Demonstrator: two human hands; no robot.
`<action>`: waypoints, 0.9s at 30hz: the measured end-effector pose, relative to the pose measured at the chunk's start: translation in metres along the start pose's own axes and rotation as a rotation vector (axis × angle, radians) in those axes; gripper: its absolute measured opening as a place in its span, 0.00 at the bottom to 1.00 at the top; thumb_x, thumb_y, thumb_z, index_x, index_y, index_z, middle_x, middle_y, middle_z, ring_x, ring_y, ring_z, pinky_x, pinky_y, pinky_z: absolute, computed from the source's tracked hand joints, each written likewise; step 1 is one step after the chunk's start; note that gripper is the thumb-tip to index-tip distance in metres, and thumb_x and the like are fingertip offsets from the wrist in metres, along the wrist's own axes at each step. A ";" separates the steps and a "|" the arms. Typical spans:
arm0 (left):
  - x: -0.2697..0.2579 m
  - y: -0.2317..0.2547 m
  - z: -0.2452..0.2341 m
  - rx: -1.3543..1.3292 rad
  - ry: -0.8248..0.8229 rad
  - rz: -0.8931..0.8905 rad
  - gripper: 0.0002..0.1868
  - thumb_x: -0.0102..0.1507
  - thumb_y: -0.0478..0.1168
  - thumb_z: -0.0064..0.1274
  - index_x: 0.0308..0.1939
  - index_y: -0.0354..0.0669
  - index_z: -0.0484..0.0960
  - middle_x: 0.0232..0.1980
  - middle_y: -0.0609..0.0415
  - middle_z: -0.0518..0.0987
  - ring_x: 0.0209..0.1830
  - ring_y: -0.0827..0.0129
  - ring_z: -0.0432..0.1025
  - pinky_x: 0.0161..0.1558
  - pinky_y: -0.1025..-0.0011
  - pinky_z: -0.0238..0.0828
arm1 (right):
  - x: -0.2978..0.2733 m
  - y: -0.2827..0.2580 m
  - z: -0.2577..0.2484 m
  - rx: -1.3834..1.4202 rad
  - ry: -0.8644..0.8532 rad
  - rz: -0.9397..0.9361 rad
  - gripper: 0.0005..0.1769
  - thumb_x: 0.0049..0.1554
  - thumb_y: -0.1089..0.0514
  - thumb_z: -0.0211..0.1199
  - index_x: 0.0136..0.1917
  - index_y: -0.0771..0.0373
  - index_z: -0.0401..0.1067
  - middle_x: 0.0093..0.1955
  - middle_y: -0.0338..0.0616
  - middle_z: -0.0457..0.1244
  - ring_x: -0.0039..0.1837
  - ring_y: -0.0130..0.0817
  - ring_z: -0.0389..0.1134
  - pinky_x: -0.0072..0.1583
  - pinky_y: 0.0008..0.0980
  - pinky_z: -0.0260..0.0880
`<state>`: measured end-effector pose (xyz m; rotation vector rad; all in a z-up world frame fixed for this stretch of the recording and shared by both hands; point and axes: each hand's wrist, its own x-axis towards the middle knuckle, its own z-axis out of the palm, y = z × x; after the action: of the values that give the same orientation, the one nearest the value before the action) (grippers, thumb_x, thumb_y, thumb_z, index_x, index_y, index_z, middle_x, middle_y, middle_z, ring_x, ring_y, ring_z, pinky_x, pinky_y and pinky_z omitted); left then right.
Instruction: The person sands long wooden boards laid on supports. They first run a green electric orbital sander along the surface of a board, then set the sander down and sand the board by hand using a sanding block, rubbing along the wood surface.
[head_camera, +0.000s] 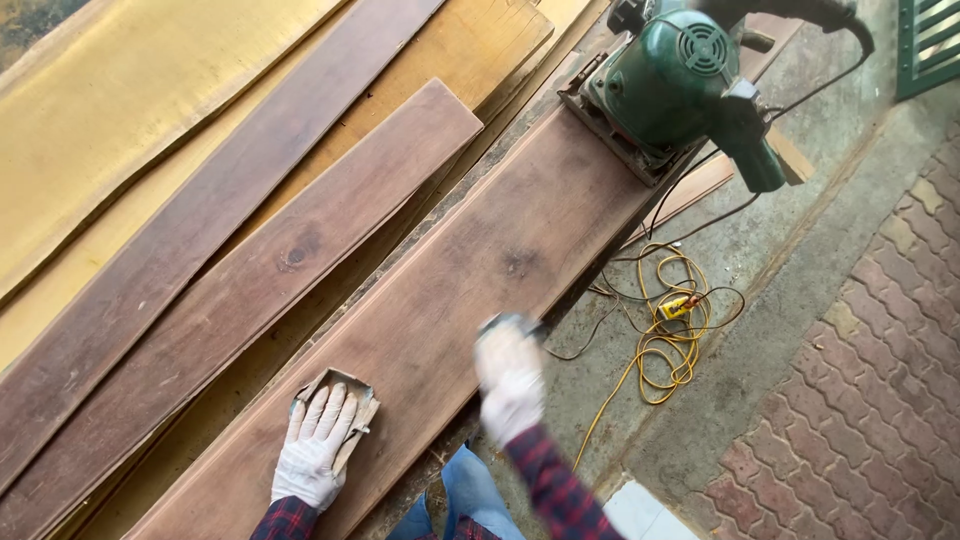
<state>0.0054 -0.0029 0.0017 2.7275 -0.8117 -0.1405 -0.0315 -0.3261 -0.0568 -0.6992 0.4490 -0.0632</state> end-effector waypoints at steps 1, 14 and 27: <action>0.000 0.001 0.002 -0.011 0.011 -0.006 0.33 0.63 0.49 0.45 0.72 0.48 0.63 0.77 0.49 0.60 0.78 0.56 0.52 0.76 0.51 0.41 | -0.022 0.016 0.002 -0.516 -0.072 -0.195 0.34 0.65 0.45 0.44 0.81 0.55 0.50 0.84 0.42 0.47 0.83 0.34 0.49 0.78 0.36 0.50; -0.001 0.005 0.001 0.022 -0.032 -0.043 0.32 0.61 0.46 0.48 0.70 0.47 0.66 0.76 0.49 0.61 0.78 0.55 0.52 0.77 0.50 0.41 | 0.102 -0.109 -0.057 -2.053 0.063 -0.697 0.24 0.69 0.53 0.44 0.77 0.54 0.56 0.77 0.46 0.57 0.78 0.41 0.59 0.80 0.49 0.55; 0.141 0.093 0.024 -0.027 0.019 0.017 0.31 0.65 0.48 0.48 0.71 0.43 0.66 0.77 0.44 0.62 0.78 0.50 0.53 0.75 0.48 0.44 | 0.108 -0.092 -0.078 -1.434 0.131 -0.386 0.29 0.65 0.53 0.49 0.78 0.60 0.58 0.81 0.48 0.55 0.83 0.37 0.54 0.84 0.42 0.45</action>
<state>0.0705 -0.1608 0.0054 2.6918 -0.8217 -0.1207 0.0423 -0.4663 -0.0915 -2.2004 0.4368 -0.1523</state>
